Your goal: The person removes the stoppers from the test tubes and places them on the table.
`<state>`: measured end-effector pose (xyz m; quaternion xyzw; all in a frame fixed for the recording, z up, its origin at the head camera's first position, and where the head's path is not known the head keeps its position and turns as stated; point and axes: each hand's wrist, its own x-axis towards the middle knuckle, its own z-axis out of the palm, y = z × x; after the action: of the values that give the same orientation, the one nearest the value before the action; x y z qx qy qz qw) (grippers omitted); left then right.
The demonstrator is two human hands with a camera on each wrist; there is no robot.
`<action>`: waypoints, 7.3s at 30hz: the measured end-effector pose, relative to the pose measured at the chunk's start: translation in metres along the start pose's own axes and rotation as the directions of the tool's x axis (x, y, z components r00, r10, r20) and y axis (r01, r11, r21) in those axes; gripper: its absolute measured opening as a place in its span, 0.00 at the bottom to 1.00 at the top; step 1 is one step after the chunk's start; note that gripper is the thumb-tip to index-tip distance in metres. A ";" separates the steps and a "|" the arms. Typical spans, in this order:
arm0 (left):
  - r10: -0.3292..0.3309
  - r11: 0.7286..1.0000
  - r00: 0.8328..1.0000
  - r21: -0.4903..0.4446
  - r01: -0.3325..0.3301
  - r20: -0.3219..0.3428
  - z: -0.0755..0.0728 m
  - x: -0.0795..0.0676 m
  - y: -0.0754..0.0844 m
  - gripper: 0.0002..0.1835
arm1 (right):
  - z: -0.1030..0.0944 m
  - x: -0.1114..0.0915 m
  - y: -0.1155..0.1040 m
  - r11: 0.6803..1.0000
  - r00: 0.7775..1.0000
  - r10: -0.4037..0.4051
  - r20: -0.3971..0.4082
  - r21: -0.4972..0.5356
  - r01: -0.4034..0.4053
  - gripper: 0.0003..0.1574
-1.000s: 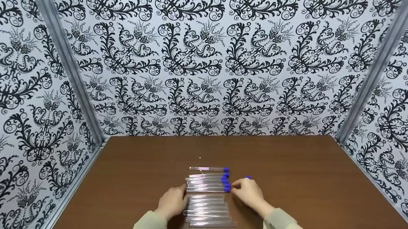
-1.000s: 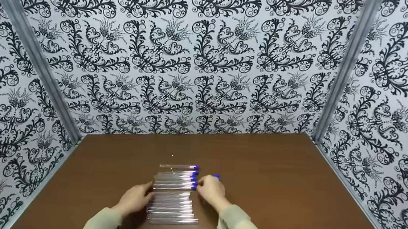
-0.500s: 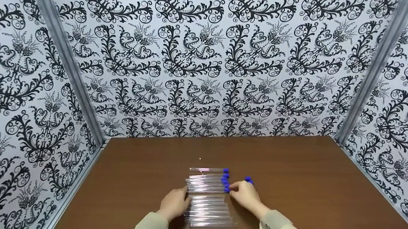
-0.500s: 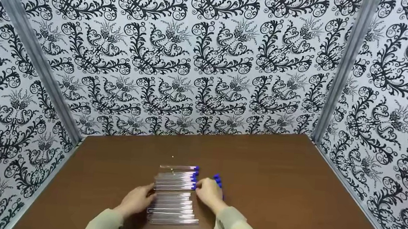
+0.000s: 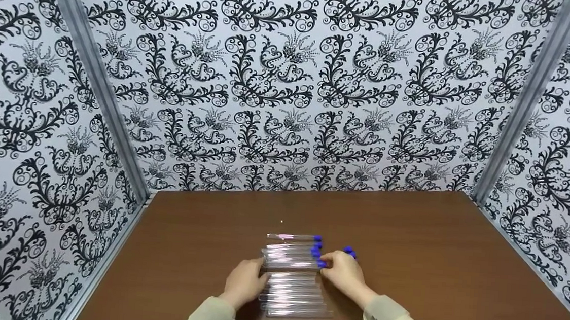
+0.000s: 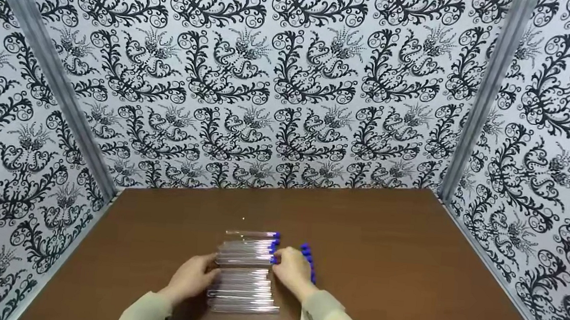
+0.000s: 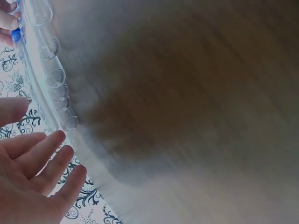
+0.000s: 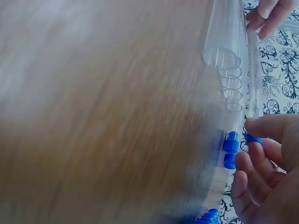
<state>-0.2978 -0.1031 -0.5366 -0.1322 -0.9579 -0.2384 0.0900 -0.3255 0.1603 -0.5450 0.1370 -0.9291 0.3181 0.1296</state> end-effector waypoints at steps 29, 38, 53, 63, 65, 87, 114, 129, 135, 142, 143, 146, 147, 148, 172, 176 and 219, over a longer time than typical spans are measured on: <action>0.420 0.818 0.873 0.520 -0.246 -0.249 -0.017 0.007 0.009 0.10 | -0.022 0.004 -0.015 0.984 0.989 -0.145 0.016 -0.099 0.146 0.13; 0.447 0.797 0.862 0.544 -0.263 -0.239 -0.022 0.007 0.010 0.08 | -0.030 0.008 -0.018 0.981 0.985 -0.160 0.061 -0.104 0.166 0.11; 0.488 0.770 0.839 0.571 -0.285 -0.240 -0.017 0.007 0.013 0.08 | -0.030 0.006 -0.006 0.937 0.955 -0.290 0.058 -0.184 0.296 0.08; 0.485 0.759 0.854 0.575 -0.304 -0.189 -0.015 0.005 0.013 0.08 | -0.025 0.003 -0.002 0.896 0.922 -0.387 -0.018 -0.241 0.372 0.08; 0.488 0.756 0.852 0.578 -0.307 -0.187 -0.015 0.004 0.013 0.10 | -0.024 0.002 -0.001 0.900 0.922 -0.387 -0.015 -0.222 0.375 0.08; 0.476 0.760 0.869 0.561 -0.327 -0.138 -0.014 0.009 0.015 0.08 | -0.015 -0.001 0.008 0.849 0.870 -0.470 -0.146 -0.345 0.401 0.12; 0.455 0.802 0.879 0.495 -0.335 -0.142 -0.014 0.008 0.006 0.04 | -0.021 -0.001 0.011 0.829 0.828 -0.535 -0.168 -0.296 0.475 0.12; 0.498 0.808 0.814 0.500 -0.312 -0.298 -0.015 0.014 0.004 0.05 | -0.027 0.003 0.003 0.850 0.840 -0.512 -0.177 -0.247 0.466 0.13; 0.478 0.818 0.827 0.494 -0.296 -0.295 -0.014 0.015 0.002 0.06 | -0.030 0.004 0.005 0.861 0.855 -0.491 -0.167 -0.237 0.449 0.13; 0.427 0.861 0.850 0.426 -0.277 -0.310 -0.009 0.014 -0.007 0.08 | -0.034 0.007 0.016 0.866 0.854 -0.481 -0.198 -0.258 0.429 0.13; 0.420 0.867 0.852 0.416 -0.275 -0.312 -0.009 0.015 -0.008 0.09 | -0.035 0.008 0.017 0.867 0.854 -0.478 -0.204 -0.263 0.423 0.13; 0.393 0.881 0.867 0.397 -0.259 -0.307 -0.007 0.014 -0.012 0.09 | -0.039 0.011 0.021 0.881 0.868 -0.449 -0.214 -0.267 0.390 0.12; 0.383 0.884 0.874 0.392 -0.254 -0.300 -0.007 0.014 -0.013 0.09 | -0.041 0.012 0.022 0.891 0.878 -0.428 -0.213 -0.261 0.371 0.12; 0.374 0.887 0.881 0.389 -0.247 -0.292 -0.007 0.014 -0.014 0.08 | -0.043 0.014 0.024 0.902 0.892 -0.402 -0.207 -0.256 0.348 0.12; 0.295 0.912 0.937 0.348 -0.217 -0.188 0.006 0.013 -0.017 0.02 | -0.057 0.041 0.063 0.997 0.999 0.002 -0.038 -0.077 -0.005 0.12; 0.299 0.911 0.936 0.348 -0.222 -0.187 0.007 0.013 -0.018 0.03 | -0.055 0.045 0.065 0.999 0.999 0.051 -0.008 -0.009 -0.051 0.14; 0.175 0.937 0.984 0.315 -0.153 -0.042 0.009 0.017 -0.017 0.06 | -0.037 0.061 0.071 0.972 0.975 0.215 0.057 0.090 -0.219 0.10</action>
<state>-0.3205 -0.1097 -0.5484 -0.1872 -0.9654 -0.0810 0.1625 -0.3999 0.2266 -0.5361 0.0480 -0.9250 0.3712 0.0657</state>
